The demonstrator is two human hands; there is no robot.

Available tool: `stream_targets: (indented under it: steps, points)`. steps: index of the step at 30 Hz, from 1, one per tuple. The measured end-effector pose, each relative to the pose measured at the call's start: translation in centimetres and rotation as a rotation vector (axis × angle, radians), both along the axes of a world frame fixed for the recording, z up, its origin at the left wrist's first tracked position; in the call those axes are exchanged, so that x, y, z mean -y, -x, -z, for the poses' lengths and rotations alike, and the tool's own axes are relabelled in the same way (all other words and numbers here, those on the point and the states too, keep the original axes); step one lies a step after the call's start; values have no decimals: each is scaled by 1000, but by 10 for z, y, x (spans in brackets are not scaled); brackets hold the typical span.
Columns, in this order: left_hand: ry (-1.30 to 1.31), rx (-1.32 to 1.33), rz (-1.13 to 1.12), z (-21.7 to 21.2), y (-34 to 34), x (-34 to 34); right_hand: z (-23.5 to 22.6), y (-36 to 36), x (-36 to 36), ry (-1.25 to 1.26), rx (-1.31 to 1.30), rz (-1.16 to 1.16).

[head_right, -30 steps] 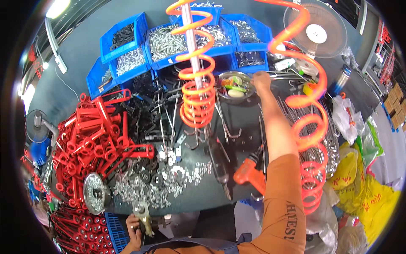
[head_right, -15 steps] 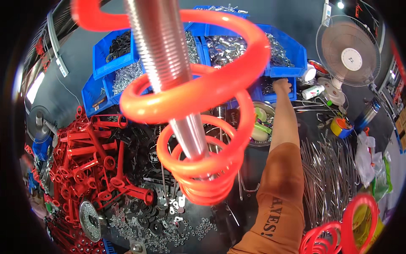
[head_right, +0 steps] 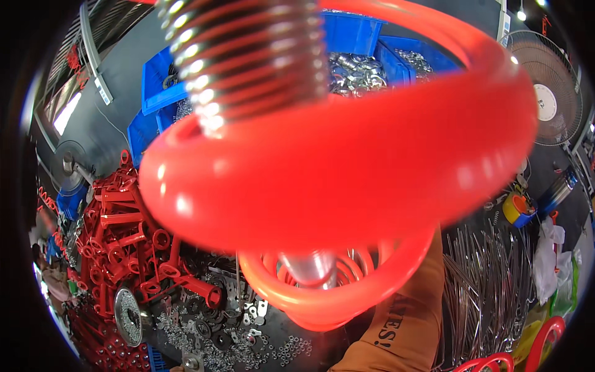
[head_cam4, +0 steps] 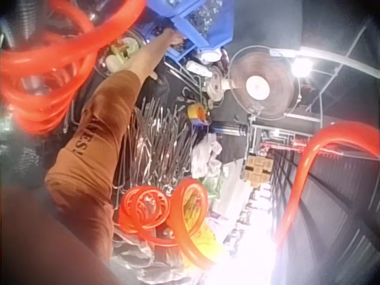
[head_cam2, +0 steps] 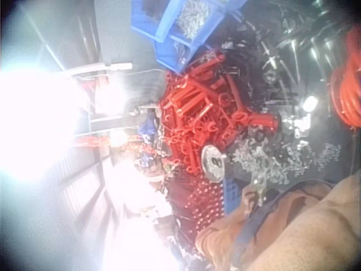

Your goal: Assembling red plastic components with metal hardware using a power driver and a specialized jig on a workbench.

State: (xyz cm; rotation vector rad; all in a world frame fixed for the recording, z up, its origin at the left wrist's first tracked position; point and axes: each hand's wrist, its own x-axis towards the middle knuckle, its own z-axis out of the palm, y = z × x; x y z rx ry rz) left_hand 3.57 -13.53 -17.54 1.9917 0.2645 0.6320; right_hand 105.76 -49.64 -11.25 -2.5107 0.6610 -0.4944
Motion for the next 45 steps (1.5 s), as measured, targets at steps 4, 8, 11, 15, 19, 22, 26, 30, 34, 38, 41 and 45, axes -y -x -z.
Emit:
stream_targets:
  steps: [4, 8, 11, 15, 19, 22, 26, 30, 34, 38, 41, 45]
  points:
    - [50, -57, -99, -19, 20, 28, 32, 23, -35, 267, 555, -385]
    - [115, -77, -133, -26, 31, 32, 0, 76, -54, -62, 452, -439]
    - [172, -85, -168, -26, 36, 40, -29, 124, -86, -509, 424, -356]
    - [266, -82, -95, -23, 26, 19, -24, 86, -37, -382, 477, -298]
    - [354, -96, -76, -32, 36, 21, -21, 94, -16, -629, 264, -241]
    - [418, -101, -102, -42, 58, 41, -48, 156, -21, -763, 273, -241]
    - [672, -122, -219, -58, 74, 60, -62, 190, 13, -1319, 333, -261]
    - [-310, 84, 124, -38, 85, 33, -92, 263, 26, -1682, 311, -415]
    - [-390, -3, 185, -70, 57, 33, -148, 362, 24, -2005, 158, -557]
    - [-311, 92, 168, -75, 37, 36, -188, 511, 24, -1966, 0, -1132]
    - [-269, 108, 75, -72, 51, 47, -178, 661, -39, -2001, -191, -898]
    - [-308, 196, 27, -66, 50, 50, -108, 770, -110, -1716, -179, -1009]
